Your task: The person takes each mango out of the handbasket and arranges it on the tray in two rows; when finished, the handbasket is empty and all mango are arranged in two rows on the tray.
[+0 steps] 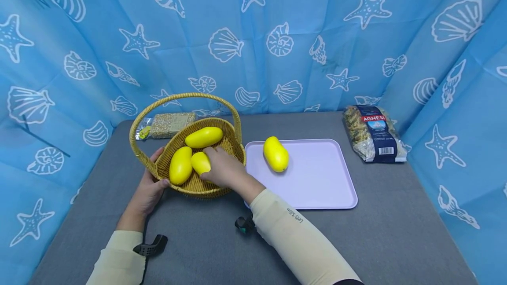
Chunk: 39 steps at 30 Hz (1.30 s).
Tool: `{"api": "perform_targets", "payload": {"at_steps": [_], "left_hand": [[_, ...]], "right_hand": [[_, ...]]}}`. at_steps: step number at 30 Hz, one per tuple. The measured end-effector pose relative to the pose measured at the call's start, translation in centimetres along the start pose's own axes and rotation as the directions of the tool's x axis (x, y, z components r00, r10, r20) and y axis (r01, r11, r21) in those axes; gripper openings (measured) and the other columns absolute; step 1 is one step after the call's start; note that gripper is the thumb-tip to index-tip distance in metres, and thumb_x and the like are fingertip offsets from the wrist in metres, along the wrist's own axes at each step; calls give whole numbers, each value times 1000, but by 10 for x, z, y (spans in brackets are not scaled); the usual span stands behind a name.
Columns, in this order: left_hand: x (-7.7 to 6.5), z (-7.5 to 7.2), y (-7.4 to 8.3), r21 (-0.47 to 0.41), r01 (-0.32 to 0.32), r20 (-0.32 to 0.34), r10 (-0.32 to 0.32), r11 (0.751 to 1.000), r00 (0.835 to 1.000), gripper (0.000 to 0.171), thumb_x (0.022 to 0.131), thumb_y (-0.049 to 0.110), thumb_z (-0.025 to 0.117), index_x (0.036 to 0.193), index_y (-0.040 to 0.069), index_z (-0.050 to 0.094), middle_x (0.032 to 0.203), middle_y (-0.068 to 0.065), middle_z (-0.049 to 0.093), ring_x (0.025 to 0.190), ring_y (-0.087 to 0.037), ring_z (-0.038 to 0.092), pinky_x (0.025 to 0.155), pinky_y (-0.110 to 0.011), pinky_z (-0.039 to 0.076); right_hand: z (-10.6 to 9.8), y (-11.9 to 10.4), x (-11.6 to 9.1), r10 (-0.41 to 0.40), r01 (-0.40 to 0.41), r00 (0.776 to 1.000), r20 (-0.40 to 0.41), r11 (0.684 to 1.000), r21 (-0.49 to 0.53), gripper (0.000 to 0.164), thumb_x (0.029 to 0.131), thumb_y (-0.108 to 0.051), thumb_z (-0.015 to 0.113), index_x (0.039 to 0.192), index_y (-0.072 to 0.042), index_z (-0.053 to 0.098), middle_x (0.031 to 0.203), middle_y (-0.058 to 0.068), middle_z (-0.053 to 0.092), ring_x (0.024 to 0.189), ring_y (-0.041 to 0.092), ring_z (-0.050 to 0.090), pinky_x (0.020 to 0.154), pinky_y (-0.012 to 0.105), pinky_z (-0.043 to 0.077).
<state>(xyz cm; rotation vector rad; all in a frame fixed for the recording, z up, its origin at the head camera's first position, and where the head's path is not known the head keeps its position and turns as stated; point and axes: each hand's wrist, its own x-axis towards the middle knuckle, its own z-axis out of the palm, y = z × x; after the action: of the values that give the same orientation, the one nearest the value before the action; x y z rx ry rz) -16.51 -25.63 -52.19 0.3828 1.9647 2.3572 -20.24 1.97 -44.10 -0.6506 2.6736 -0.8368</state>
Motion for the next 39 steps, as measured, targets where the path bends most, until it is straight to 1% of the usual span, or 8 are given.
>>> {"api": "perform_targets", "payload": {"at_steps": [6,10,17,21,25,30,37,39], "left_hand": [[0,-1,-1,6,-5,3,5,1000,1000,94,103,2,76,176,21,20,176,-17,21,148,-25,39,111,-28,43],[0,-2,-1,8,-11,9,11,1000,1000,94,103,1,76,176,21,19,176,-17,21,148,-24,40,111,-28,44],[-1,-1,-1,11,-22,12,22,1000,1000,95,103,3,77,176,19,18,175,-18,21,145,-24,42,109,-28,45],[-1,-1,-2,11,-26,16,26,1000,1000,94,103,7,78,176,21,20,175,-19,22,144,-25,43,109,-28,45],[-1,-2,-2,5,-31,21,31,999,999,94,103,8,78,176,20,20,174,-20,22,144,-25,43,109,-29,45],[-1,-2,-3,-8,-33,22,33,999,999,95,102,8,79,176,20,20,174,-20,24,144,-25,43,109,-29,46],[0,-2,-3,-7,-30,18,30,1000,999,95,102,6,79,176,21,20,174,-19,24,144,-26,43,109,-29,46],[0,-2,-3,-2,-27,16,27,1000,1000,95,102,6,79,176,21,21,174,-19,24,144,-26,43,109,-29,46]], "right_hand": [[-2,2,-3,-37,39,999,-40,998,46,78,98,-35,84,164,-13,49,150,13,56,121,24,57,98,44,50],[-2,4,-6,-67,72,995,-69,994,77,77,99,-35,83,164,-14,49,150,13,55,120,23,57,98,44,50],[-3,6,-11,-131,147,983,-127,981,128,76,100,-34,83,164,-14,49,148,13,55,120,24,56,100,44,49],[-4,8,-14,-173,205,969,-177,961,184,75,98,-33,84,163,-13,51,149,12,56,122,23,56,100,44,49],[-6,10,-18,-202,255,954,-223,935,245,75,97,-33,86,161,-13,53,146,10,58,118,21,58,98,43,52],[-9,13,-25,-230,302,940,-253,904,302,73,97,-32,86,160,-14,54,146,7,58,121,20,60,101,45,55],[-13,15,-40,-223,307,941,-256,879,364,73,98,-33,84,162,-18,52,155,4,54,128,21,58,104,50,54],[-15,15,-46,-214,302,942,-258,876,376,73,98,-33,85,162,-19,52,155,3,54,127,22,58,102,49,55]]}}
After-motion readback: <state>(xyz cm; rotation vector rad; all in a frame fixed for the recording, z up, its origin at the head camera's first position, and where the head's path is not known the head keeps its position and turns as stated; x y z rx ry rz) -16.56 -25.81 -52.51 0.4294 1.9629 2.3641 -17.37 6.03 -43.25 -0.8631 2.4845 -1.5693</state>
